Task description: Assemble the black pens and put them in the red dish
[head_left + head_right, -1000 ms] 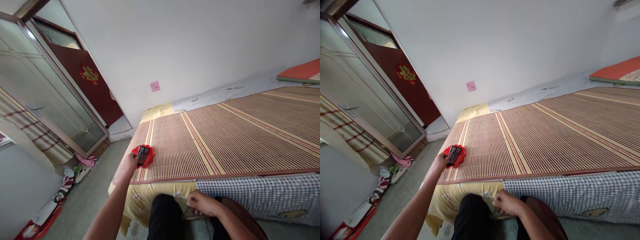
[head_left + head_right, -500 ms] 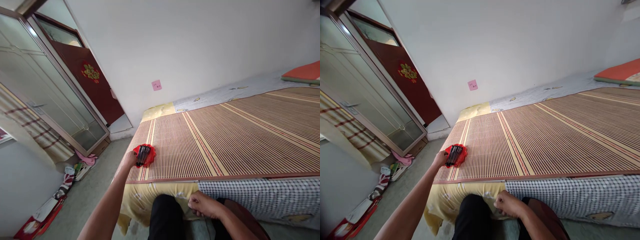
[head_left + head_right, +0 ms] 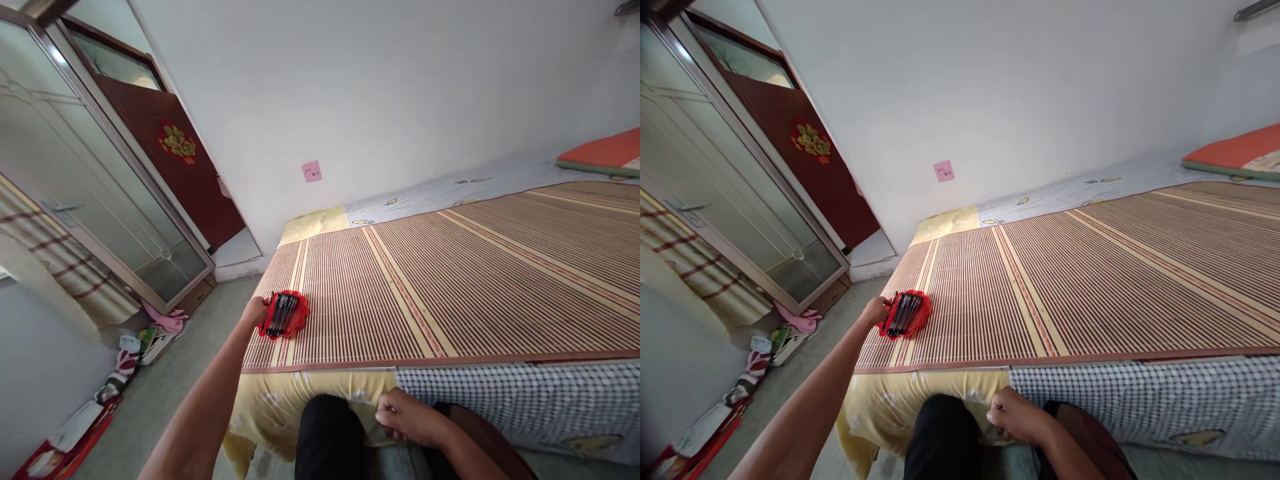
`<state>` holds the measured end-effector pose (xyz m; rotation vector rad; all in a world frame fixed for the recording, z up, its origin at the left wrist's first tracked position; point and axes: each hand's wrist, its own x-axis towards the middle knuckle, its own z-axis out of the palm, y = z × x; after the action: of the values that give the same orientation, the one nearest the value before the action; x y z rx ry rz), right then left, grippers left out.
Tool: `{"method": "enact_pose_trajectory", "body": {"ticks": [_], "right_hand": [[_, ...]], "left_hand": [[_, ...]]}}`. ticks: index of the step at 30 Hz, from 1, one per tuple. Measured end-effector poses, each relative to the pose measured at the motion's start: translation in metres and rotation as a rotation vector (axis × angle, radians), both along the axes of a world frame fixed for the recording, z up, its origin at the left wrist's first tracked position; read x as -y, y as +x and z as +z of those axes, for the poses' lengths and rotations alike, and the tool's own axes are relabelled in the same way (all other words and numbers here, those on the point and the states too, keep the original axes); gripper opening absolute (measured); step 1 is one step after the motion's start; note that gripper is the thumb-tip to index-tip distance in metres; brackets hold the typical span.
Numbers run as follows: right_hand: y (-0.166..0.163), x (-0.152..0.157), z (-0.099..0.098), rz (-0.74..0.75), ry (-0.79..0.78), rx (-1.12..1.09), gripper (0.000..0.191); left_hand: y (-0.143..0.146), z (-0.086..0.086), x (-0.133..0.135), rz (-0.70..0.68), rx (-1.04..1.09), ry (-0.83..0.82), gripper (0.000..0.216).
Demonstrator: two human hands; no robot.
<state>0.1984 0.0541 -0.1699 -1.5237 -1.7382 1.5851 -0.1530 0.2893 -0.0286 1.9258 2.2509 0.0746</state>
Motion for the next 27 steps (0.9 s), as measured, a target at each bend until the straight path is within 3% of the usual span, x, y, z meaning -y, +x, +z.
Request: {"method": "enact_pose_trajectory", "body": {"ticks": [11,18,22,25,27], "right_hand": [[0.001,0.0,-0.009,-0.021,0.004,-0.043,0.012],[0.001,-0.001,-0.011,-0.029,-0.019,-0.058,0.012],[0.002,-0.001,-0.011,-0.025,-0.019,-0.083,0.013],[0.003,-0.001,-0.009,-0.005,0.015,-0.049,0.014],[0.002,-0.002,-0.006,0.011,0.03,-0.024,0.019]], "left_hand": [[0.015,0.008,0.024,-0.067,0.123,0.102,0.021],[0.025,0.005,0.031,-0.037,0.121,0.188,0.023],[0.029,0.015,0.039,-0.009,0.157,0.261,0.022],[0.039,0.024,0.054,-0.005,0.2,0.363,0.021],[0.052,0.019,0.076,-0.026,0.242,0.427,0.03]]}}
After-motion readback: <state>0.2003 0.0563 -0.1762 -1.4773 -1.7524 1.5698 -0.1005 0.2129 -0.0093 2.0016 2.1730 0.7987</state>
